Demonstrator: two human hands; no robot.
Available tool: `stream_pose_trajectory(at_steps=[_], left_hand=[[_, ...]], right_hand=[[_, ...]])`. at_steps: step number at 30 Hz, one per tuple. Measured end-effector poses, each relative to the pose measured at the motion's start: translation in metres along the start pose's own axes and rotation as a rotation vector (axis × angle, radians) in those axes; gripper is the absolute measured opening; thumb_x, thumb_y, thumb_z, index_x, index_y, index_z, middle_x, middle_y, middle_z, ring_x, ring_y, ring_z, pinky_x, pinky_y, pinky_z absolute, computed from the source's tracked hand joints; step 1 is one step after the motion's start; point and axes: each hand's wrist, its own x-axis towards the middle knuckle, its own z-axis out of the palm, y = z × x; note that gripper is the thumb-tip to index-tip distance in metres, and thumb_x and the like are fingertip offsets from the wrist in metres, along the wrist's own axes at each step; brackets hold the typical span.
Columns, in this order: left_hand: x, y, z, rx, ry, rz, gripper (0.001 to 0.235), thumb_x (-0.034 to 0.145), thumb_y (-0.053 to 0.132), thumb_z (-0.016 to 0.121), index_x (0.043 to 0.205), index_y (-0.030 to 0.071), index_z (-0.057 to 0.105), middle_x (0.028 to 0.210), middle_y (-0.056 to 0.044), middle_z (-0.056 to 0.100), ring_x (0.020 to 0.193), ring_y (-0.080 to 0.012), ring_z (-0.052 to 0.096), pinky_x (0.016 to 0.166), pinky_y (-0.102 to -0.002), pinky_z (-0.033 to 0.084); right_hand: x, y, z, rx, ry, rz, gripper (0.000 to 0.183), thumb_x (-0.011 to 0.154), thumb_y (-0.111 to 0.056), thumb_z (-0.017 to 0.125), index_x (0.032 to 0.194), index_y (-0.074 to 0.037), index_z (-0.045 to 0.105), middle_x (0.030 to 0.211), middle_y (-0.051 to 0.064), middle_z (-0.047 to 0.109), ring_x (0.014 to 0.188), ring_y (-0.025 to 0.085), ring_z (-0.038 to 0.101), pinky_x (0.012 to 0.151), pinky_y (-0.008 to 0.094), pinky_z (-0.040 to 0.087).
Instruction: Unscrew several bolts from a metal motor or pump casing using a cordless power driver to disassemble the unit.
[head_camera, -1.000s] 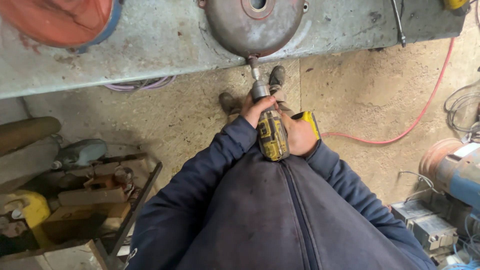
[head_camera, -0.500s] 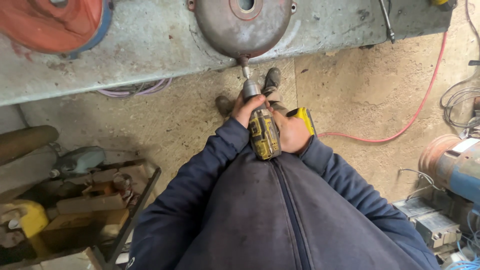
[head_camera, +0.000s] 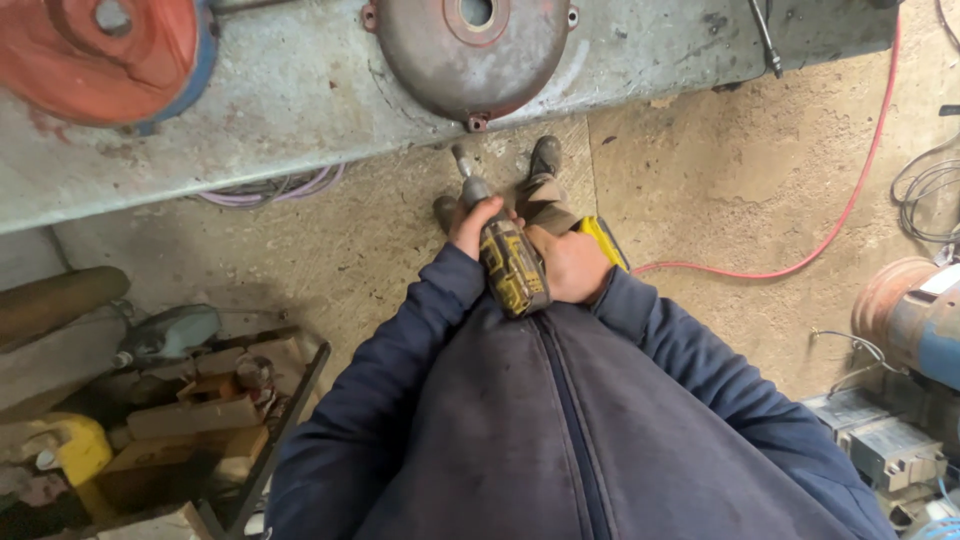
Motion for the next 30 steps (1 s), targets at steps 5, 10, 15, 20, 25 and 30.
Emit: stream_pose_trajectory(at_steps=[5, 10, 15, 20, 25, 30], left_hand=[[-0.013, 0.012, 0.019, -0.014, -0.033, 0.052, 0.034, 0.09, 0.015, 0.071, 0.117, 0.004, 0.053, 0.087, -0.014, 0.068, 0.078, -0.0301, 0.072, 0.07, -0.043, 0.061], [-0.012, 0.016, 0.027, 0.023, -0.068, 0.085, 0.034, 0.09, 0.014, 0.071, 0.116, 0.005, 0.05, 0.087, -0.015, 0.067, 0.077, -0.0304, 0.072, 0.068, -0.045, 0.061], [-0.016, 0.023, 0.034, 0.035, -0.048, 0.072, 0.037, 0.09, 0.013, 0.07, 0.119, 0.006, 0.048, 0.087, -0.016, 0.066, 0.075, -0.0296, 0.072, 0.069, -0.044, 0.062], [-0.019, 0.033, 0.042, 0.078, -0.043, 0.1, 0.041, 0.087, 0.013, 0.069, 0.121, 0.01, 0.046, 0.086, -0.015, 0.065, 0.073, -0.0287, 0.071, 0.067, -0.044, 0.061], [-0.009, 0.023, 0.029, 0.045, -0.065, 0.074, 0.036, 0.092, 0.013, 0.072, 0.118, 0.002, 0.05, 0.086, -0.017, 0.066, 0.073, -0.0306, 0.071, 0.069, -0.045, 0.061], [-0.013, 0.025, 0.033, 0.08, -0.001, 0.073, 0.038, 0.086, 0.014, 0.07, 0.116, 0.008, 0.048, 0.083, -0.016, 0.066, 0.07, -0.03, 0.071, 0.064, -0.045, 0.062]], right_hand=[[-0.003, 0.0, -0.002, -0.032, 0.022, -0.008, 0.062, 0.074, -0.041, 0.08, 0.123, -0.009, 0.06, 0.062, 0.019, 0.065, 0.055, 0.04, 0.067, 0.051, 0.051, 0.053], [-0.004, 0.01, 0.006, -0.066, 0.068, -0.052, 0.062, 0.075, -0.04, 0.079, 0.124, -0.006, 0.06, 0.062, 0.018, 0.065, 0.056, 0.039, 0.067, 0.052, 0.05, 0.053], [-0.002, 0.014, 0.011, -0.052, 0.071, -0.045, 0.065, 0.075, -0.041, 0.08, 0.123, -0.002, 0.058, 0.066, 0.019, 0.066, 0.057, 0.039, 0.068, 0.052, 0.049, 0.053], [-0.001, 0.001, 0.004, -0.063, 0.113, -0.053, 0.066, 0.075, -0.039, 0.079, 0.126, -0.002, 0.058, 0.066, 0.019, 0.067, 0.056, 0.038, 0.068, 0.052, 0.049, 0.053], [-0.002, 0.001, 0.007, -0.047, 0.111, -0.04, 0.064, 0.076, -0.038, 0.079, 0.125, -0.003, 0.058, 0.066, 0.018, 0.066, 0.057, 0.038, 0.068, 0.053, 0.049, 0.053], [-0.004, 0.006, 0.011, -0.047, 0.093, -0.009, 0.055, 0.077, -0.039, 0.079, 0.117, -0.006, 0.059, 0.066, 0.018, 0.067, 0.058, 0.038, 0.068, 0.054, 0.049, 0.053]])
